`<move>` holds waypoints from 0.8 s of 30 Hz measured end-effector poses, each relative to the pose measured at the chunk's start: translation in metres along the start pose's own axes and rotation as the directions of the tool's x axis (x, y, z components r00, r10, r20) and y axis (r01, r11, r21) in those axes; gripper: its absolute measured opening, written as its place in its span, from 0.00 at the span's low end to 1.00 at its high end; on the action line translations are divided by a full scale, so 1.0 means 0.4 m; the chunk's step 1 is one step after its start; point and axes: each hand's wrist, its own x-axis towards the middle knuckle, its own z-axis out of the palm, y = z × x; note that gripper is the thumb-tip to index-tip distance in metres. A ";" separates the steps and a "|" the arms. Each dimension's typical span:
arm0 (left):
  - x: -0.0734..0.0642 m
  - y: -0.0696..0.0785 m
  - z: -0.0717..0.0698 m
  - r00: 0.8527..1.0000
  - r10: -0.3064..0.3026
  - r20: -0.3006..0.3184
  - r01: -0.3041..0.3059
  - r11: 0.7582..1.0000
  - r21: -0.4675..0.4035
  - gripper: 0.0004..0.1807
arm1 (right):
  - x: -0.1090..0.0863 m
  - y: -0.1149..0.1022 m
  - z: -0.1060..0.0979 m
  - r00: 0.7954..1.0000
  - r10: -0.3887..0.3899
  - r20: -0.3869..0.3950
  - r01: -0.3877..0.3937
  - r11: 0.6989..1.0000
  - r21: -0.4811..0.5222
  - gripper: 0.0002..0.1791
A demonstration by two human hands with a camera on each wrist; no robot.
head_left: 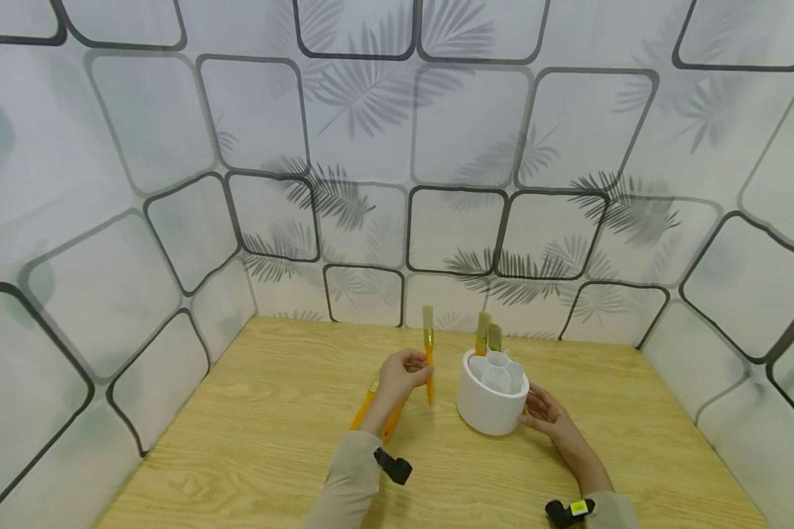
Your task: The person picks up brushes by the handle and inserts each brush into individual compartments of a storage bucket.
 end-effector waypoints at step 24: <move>0.018 0.013 0.032 0.999 0.039 -0.022 -0.041 0.998 -0.048 0.14 | 0.002 0.000 0.000 0.999 0.030 -0.020 -0.030 1.000 -0.004 0.40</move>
